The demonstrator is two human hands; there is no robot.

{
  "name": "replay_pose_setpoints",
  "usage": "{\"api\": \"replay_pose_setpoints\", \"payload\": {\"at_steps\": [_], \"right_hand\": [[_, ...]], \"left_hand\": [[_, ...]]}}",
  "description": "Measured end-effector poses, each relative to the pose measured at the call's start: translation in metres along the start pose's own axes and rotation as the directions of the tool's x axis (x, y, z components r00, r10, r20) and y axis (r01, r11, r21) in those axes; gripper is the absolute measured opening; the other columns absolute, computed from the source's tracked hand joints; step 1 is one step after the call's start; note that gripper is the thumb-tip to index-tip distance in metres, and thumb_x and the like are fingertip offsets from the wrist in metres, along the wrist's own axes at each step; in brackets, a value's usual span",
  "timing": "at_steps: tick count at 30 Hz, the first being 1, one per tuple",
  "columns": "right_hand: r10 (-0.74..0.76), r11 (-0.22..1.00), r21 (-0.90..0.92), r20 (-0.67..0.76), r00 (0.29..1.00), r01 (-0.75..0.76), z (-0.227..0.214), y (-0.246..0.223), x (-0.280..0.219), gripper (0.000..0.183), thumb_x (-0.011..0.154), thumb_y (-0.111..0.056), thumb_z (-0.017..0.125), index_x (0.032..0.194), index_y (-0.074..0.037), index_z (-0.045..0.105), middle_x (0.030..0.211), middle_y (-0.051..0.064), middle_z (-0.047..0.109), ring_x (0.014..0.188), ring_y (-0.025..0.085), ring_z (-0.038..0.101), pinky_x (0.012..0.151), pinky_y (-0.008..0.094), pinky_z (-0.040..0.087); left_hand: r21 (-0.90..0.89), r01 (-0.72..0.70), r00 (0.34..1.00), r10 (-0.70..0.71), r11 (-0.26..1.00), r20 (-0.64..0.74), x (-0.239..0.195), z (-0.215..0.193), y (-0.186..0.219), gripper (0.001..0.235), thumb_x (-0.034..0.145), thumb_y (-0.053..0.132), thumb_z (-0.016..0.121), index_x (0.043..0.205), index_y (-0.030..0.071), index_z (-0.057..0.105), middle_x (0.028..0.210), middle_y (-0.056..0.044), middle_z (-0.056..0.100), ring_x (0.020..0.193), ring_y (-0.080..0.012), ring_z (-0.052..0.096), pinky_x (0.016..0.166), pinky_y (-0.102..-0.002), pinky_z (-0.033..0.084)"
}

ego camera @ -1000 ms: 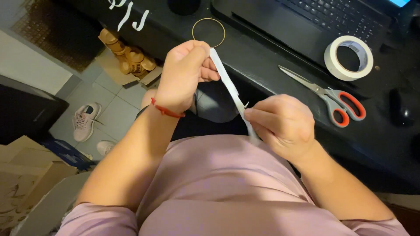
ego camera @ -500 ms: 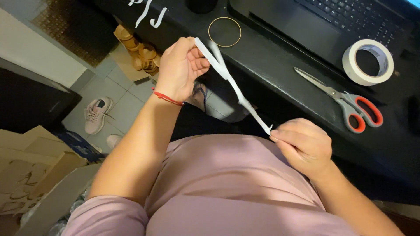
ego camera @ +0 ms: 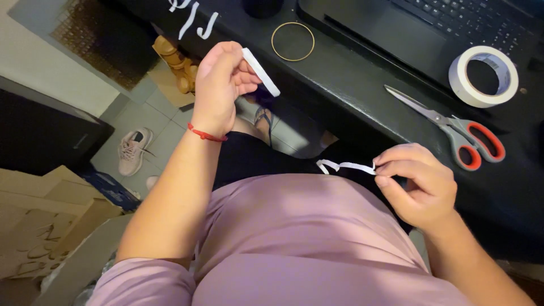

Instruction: The person cuts strips of white tape and applies them to the rim of a black metal cup. They retrieve a cup from a box of wrapped cups, unwrap it, and then wrap the tape around the cup's edge.

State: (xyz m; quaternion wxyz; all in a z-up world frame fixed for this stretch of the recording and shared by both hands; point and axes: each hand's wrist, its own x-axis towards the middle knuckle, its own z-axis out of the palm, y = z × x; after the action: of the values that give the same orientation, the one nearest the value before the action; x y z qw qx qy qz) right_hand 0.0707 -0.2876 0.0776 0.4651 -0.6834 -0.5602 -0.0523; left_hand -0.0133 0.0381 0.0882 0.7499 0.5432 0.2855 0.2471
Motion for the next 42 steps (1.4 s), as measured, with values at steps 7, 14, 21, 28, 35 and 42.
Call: {"api": "replay_pose_setpoints", "payload": {"at_steps": [7, 14, 21, 28, 35, 42], "right_hand": [[0.035, 0.999, 0.017, 0.037, 0.999, -0.036, 0.005, -0.001, -0.002, 0.01, 0.088, -0.002, 0.065, 0.078, -0.003, 0.065, 0.09, 0.014, 0.067, 0.081, 0.025, 0.067, 0.081, 0.035, 0.054], [0.06, 0.998, 0.021, 0.061, 0.996, -0.062, 0.007, 0.004, -0.008, 0.008, 0.088, -0.002, 0.064, 0.08, -0.003, 0.066, 0.089, 0.013, 0.067, 0.081, 0.025, 0.067, 0.081, 0.034, 0.055], [0.111, 0.993, 0.028, 0.096, 0.989, -0.114, 0.009, 0.009, -0.014, 0.009, 0.087, -0.004, 0.064, 0.079, -0.006, 0.067, 0.09, 0.01, 0.069, 0.08, 0.022, 0.067, 0.08, 0.033, 0.055], [0.128, 0.991, 0.038, 0.092, 0.987, -0.132, 0.006, 0.016, -0.02, 0.008, 0.087, -0.005, 0.064, 0.079, -0.006, 0.067, 0.089, 0.01, 0.069, 0.079, 0.022, 0.067, 0.079, 0.033, 0.054], [0.141, 0.989, 0.032, 0.095, 0.985, -0.145, 0.005, 0.019, -0.023, 0.009, 0.087, -0.005, 0.064, 0.078, -0.006, 0.067, 0.088, 0.01, 0.069, 0.08, 0.022, 0.068, 0.079, 0.033, 0.055], [0.137, 0.99, 0.024, 0.103, 0.985, -0.14, 0.006, 0.01, -0.008, 0.011, 0.087, -0.003, 0.063, 0.077, -0.006, 0.066, 0.088, 0.01, 0.069, 0.08, 0.023, 0.067, 0.08, 0.034, 0.054]], "left_hand": [[0.024, -0.147, 0.986, 0.145, 0.989, 0.083, 0.013, -0.022, -0.021, 0.027, 0.089, -0.005, 0.058, 0.107, 0.012, 0.047, 0.082, -0.008, 0.062, 0.077, -0.0213, 0.074, 0.07, -0.026, 0.062], [0.407, -0.062, 0.993, 0.099, 0.911, -0.071, 0.017, -0.024, 0.003, 0.064, 0.09, 0.004, 0.055, 0.145, 0.019, 0.028, 0.078, -0.002, 0.067, 0.059, -0.0142, 0.065, 0.058, -0.027, 0.055], [0.569, 0.094, 0.967, 0.06, 0.817, -0.246, 0.09, -0.045, -0.005, 0.076, 0.093, 0.019, 0.053, 0.158, 0.019, 0.014, 0.064, 0.0, 0.058, 0.048, -0.014, 0.054, 0.057, -0.031, 0.052], [0.767, -0.03, 0.961, 0.229, 0.641, -0.154, 0.146, -0.057, -0.024, 0.073, 0.096, 0.024, 0.061, 0.155, 0.018, 0.018, 0.079, 0.003, 0.074, 0.063, -0.014, 0.065, 0.071, -0.035, 0.054], [0.816, -0.029, 0.944, 0.283, 0.578, -0.167, 0.182, -0.079, -0.046, 0.081, 0.081, 0.035, 0.071, 0.148, 0.013, 0.031, 0.144, -0.008, 0.056, 0.123, -0.0259, 0.063, 0.098, -0.035, 0.05], [0.91, 0.086, 0.968, 0.182, 0.406, -0.173, 0.126, -0.06, -0.007, 0.085, 0.083, 0.054, 0.068, 0.15, 0.018, 0.028, 0.142, -0.008, 0.058, 0.126, -0.0426, 0.051, 0.106, -0.047, 0.039]]}}
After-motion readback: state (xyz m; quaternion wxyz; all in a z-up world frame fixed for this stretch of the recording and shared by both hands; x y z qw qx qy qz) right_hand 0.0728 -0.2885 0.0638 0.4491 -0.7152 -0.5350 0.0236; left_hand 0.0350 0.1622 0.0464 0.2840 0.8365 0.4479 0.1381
